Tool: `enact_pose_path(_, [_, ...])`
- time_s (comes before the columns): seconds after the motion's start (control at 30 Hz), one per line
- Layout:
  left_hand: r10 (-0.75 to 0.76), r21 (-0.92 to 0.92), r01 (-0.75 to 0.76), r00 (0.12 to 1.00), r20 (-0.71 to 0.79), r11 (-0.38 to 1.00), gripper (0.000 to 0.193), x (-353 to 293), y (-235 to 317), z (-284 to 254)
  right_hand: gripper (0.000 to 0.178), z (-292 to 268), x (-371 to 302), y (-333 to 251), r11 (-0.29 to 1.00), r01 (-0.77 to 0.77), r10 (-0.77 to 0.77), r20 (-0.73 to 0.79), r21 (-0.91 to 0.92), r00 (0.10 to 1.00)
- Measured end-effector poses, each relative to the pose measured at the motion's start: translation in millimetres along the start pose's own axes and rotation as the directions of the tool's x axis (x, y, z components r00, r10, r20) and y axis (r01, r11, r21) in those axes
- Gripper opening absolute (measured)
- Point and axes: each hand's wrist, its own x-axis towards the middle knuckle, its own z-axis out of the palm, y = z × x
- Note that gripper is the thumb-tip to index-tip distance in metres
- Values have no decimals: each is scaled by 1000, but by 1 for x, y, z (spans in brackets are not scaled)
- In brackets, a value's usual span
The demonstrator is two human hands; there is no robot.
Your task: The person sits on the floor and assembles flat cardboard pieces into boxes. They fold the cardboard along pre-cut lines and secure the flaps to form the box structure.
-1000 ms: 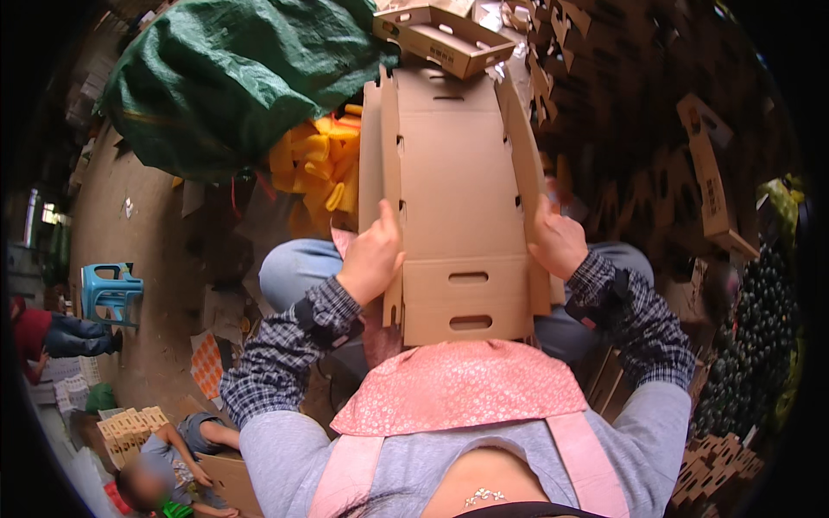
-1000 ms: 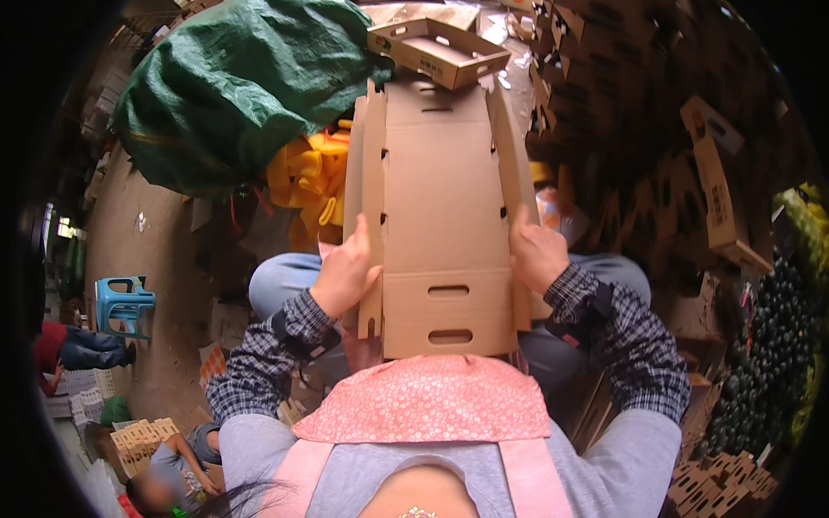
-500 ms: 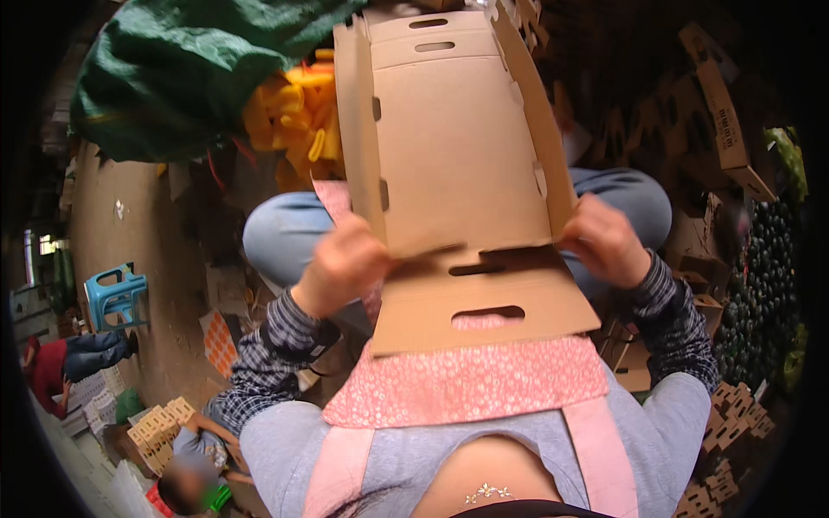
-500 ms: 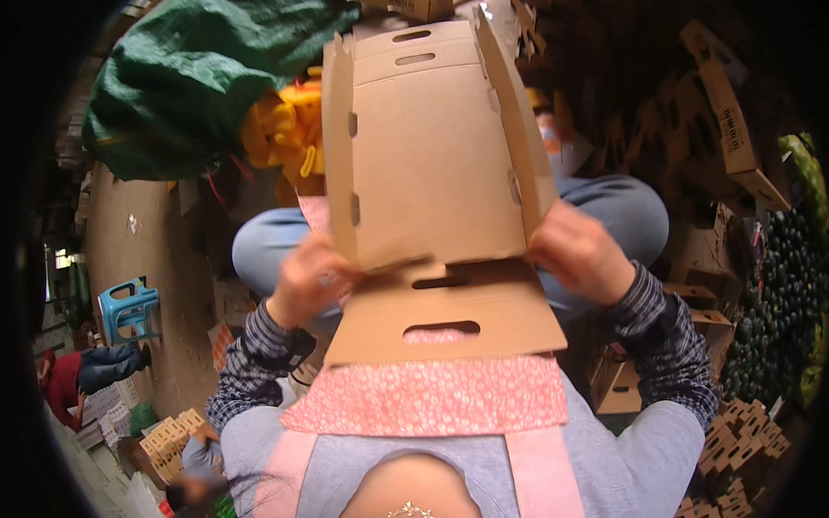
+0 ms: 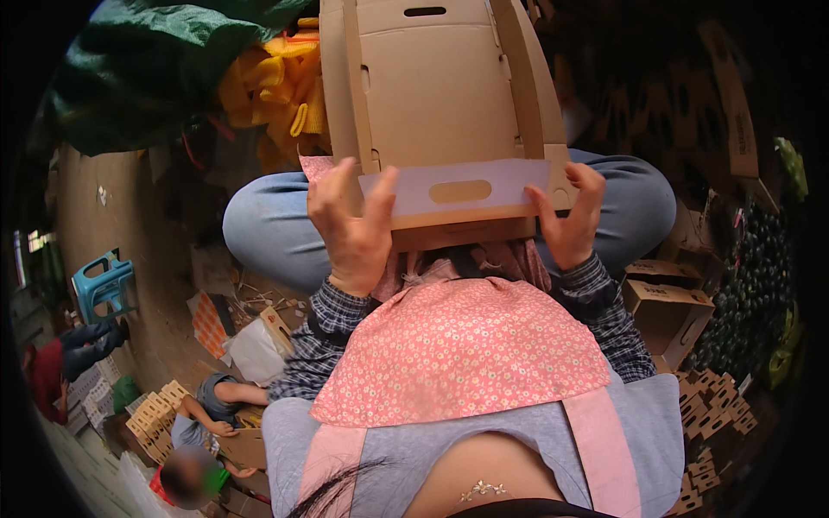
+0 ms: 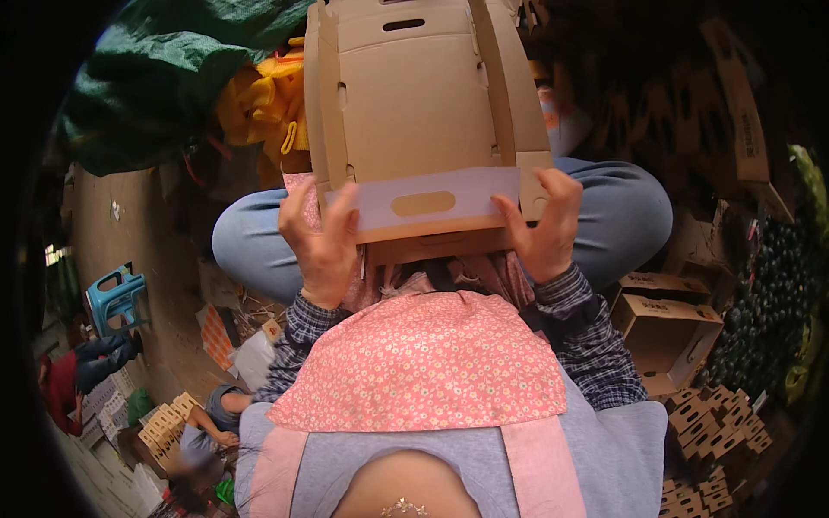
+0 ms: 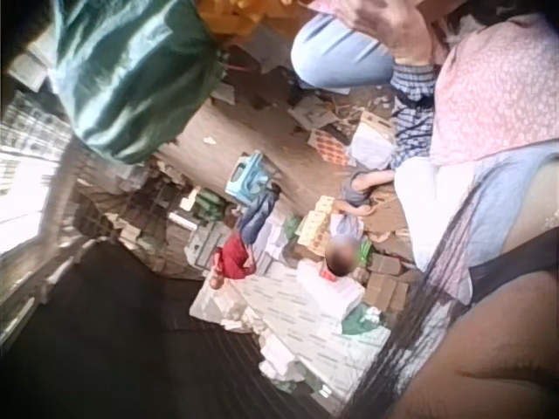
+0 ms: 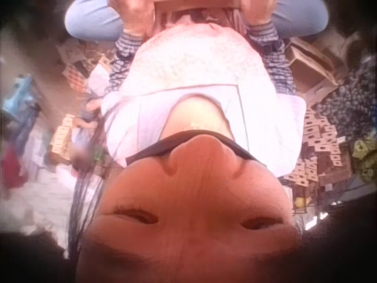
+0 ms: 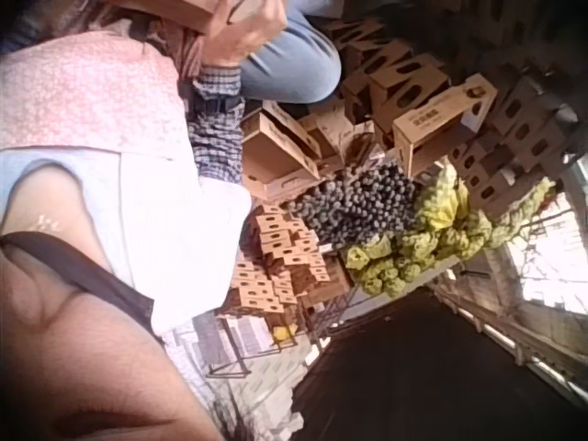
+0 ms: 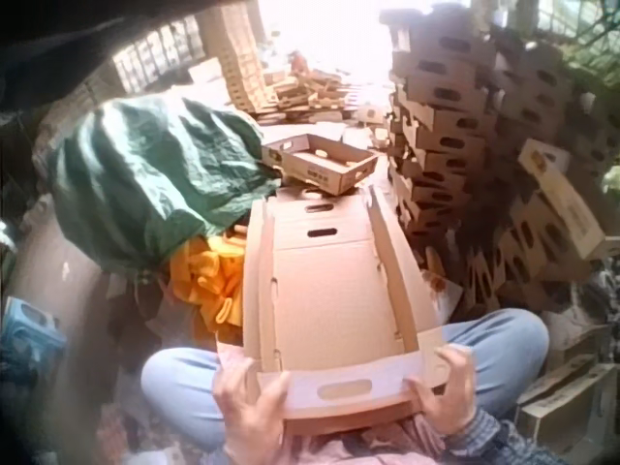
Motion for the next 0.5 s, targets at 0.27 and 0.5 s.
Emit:
enact_pose_path(0.27, [411, -21, -672, 428, 805, 740, 19, 22, -2, 3, 34, 25, 22, 0, 892, 451, -241, 865, 19, 440])
enact_pose_path(0.5, [773, -597, 550, -153, 615, 584, 47, 101, -15, -9, 42, 6, 87, -12, 830, -324, -542, 794, 454, -276])
